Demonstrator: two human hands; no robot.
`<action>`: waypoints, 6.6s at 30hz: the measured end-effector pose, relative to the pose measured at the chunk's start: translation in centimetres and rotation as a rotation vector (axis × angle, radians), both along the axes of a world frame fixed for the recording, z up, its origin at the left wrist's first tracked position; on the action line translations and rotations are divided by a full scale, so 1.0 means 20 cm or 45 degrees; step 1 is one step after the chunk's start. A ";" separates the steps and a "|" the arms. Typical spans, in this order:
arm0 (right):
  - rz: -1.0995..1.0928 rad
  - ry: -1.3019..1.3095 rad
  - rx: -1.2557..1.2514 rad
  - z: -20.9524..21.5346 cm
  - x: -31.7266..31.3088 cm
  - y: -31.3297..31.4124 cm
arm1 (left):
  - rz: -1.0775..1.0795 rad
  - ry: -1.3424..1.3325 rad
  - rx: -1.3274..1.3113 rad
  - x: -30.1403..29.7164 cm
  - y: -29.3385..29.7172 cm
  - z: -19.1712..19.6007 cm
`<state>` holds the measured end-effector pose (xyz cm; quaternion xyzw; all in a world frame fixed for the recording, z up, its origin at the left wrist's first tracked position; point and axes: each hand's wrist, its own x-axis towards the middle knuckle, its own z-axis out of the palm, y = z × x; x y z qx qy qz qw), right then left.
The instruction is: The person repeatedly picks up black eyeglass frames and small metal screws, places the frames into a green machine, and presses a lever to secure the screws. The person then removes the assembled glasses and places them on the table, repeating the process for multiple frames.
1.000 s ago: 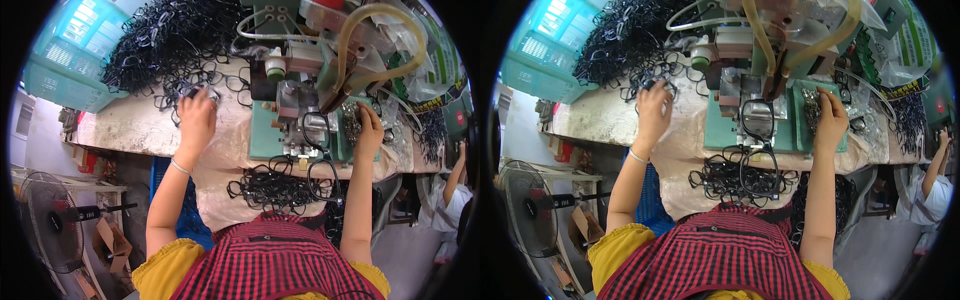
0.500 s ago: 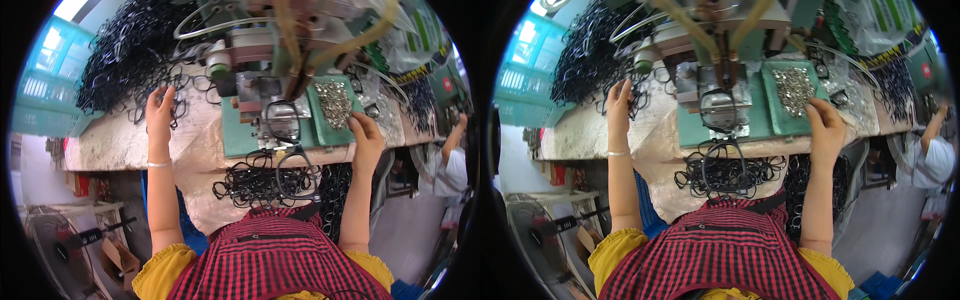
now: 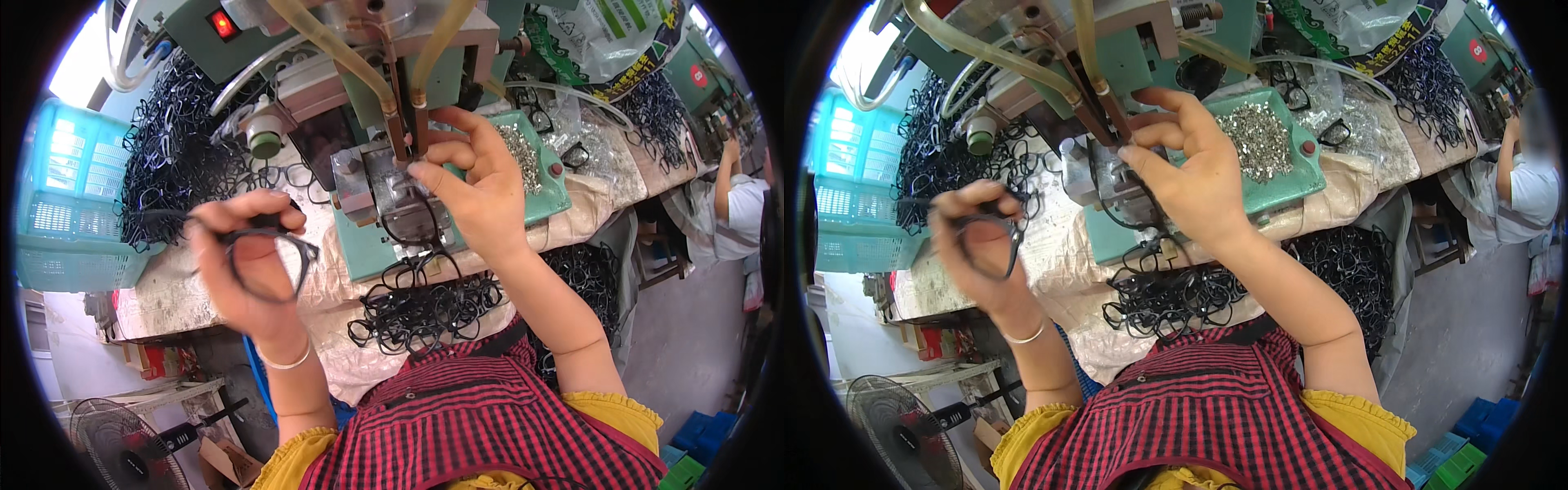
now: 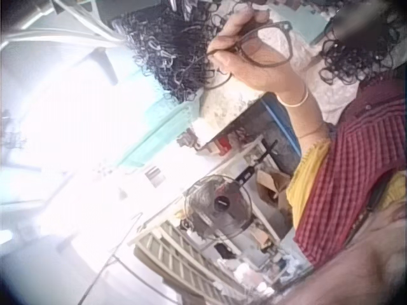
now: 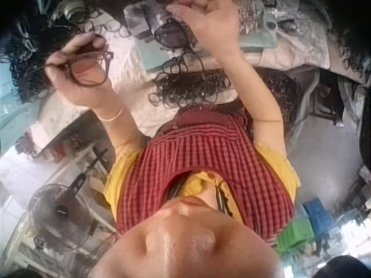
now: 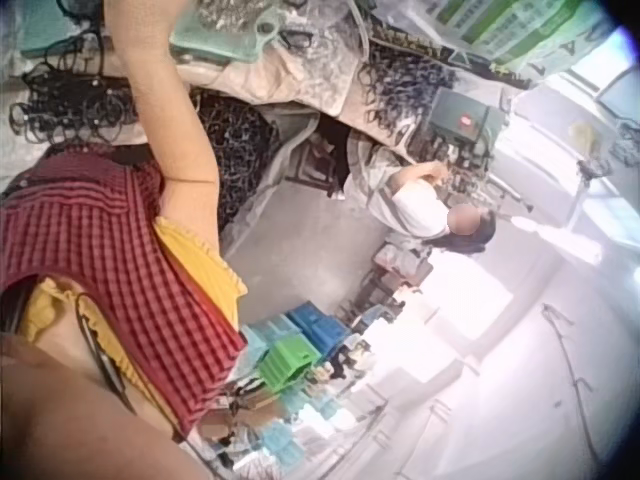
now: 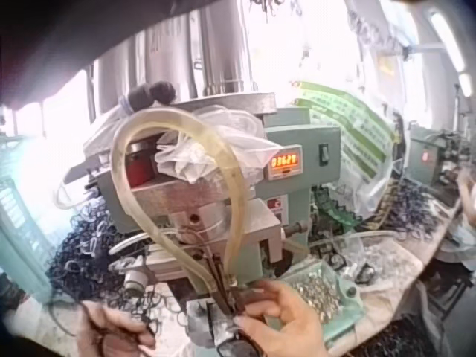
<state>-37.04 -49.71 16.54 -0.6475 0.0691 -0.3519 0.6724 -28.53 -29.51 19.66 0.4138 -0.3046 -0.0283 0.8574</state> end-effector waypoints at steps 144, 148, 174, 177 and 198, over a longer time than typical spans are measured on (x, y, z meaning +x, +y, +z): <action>-0.118 0.069 -0.001 -0.05 0.00 -0.05 | 0.363 -0.342 -0.004 0.12 0.03 -0.19; 0.067 -0.021 0.264 0.06 -0.01 0.03 | 0.391 -0.816 0.241 0.06 -0.10 0.13; -0.654 0.422 -1.079 -0.40 -0.09 -0.56 | 0.836 -1.221 1.030 -0.28 0.14 -0.21; -0.557 0.450 -0.673 -0.40 -0.16 -0.54 | 1.452 -0.728 0.942 -0.07 0.37 -0.16; -0.912 0.485 -0.653 -0.47 -0.72 -0.49 | 1.157 -0.104 1.677 1.07 0.97 -0.99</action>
